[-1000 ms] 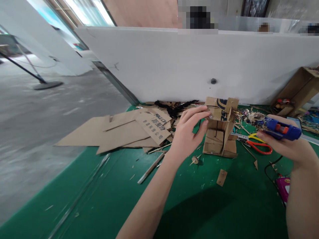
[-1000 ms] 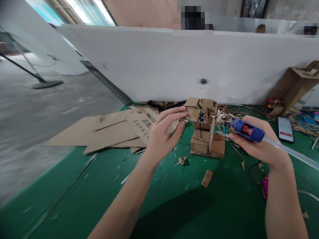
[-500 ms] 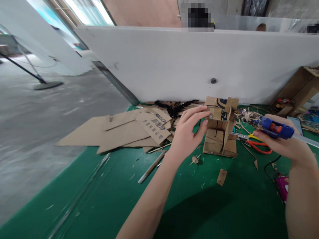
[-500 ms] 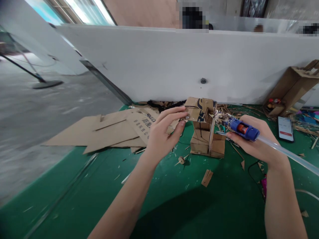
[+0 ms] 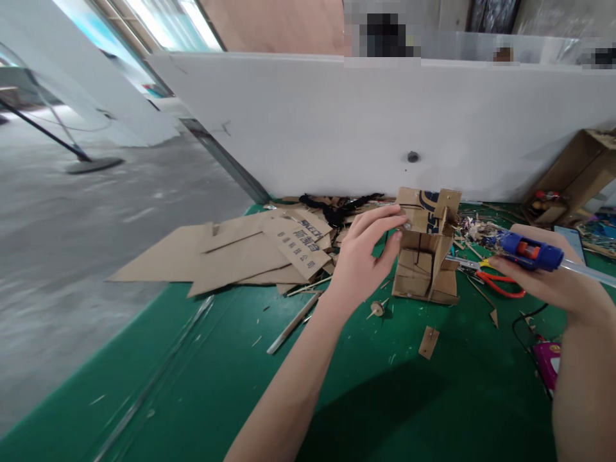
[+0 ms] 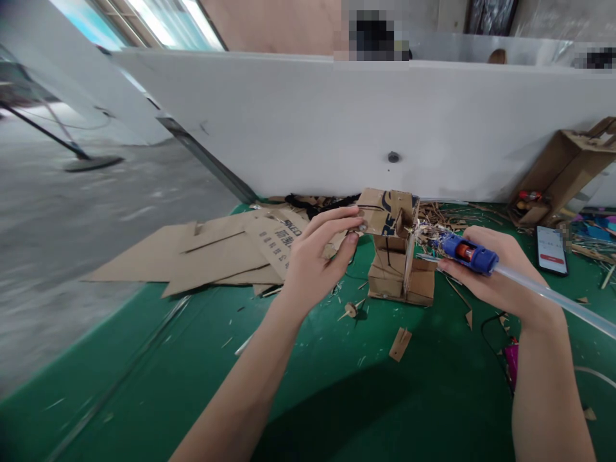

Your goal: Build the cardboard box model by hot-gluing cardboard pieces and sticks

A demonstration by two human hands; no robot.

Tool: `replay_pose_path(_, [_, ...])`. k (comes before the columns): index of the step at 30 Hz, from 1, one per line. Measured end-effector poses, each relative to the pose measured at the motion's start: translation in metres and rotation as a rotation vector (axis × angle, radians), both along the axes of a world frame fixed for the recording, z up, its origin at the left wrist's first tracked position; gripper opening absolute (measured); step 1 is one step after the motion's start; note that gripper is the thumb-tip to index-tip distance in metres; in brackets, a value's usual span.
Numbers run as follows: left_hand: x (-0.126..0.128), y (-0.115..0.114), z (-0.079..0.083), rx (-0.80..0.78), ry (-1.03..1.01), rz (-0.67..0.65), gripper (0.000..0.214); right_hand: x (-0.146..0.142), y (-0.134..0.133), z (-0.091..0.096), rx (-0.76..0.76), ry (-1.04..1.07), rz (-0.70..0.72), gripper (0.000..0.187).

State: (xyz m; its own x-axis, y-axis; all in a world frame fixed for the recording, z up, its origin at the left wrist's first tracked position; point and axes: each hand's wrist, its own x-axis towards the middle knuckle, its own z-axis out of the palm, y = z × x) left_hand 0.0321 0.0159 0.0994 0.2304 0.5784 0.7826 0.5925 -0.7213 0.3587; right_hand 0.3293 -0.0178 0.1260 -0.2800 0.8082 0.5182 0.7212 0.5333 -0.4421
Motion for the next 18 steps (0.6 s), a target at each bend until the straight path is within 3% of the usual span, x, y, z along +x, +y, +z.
replay_pose_path(8, [-0.0005,0.0004,-0.0012,-0.007,-0.008,-0.008,0.021,-0.0033,-0.0004,0.0036,-0.06,-0.017,0.014,0.033])
replay_pose_path(14, [-0.0003,-0.0007,-0.0004,-0.027,0.018,0.01,0.024,0.0019,-0.0034,0.0041,-0.006,0.014,0.008,0.028])
replay_pose_path(18, [-0.0024,-0.001,-0.002,-0.044,-0.012,0.031,0.034,0.0029,-0.0078,0.0087,-0.059,0.021,0.025,0.031])
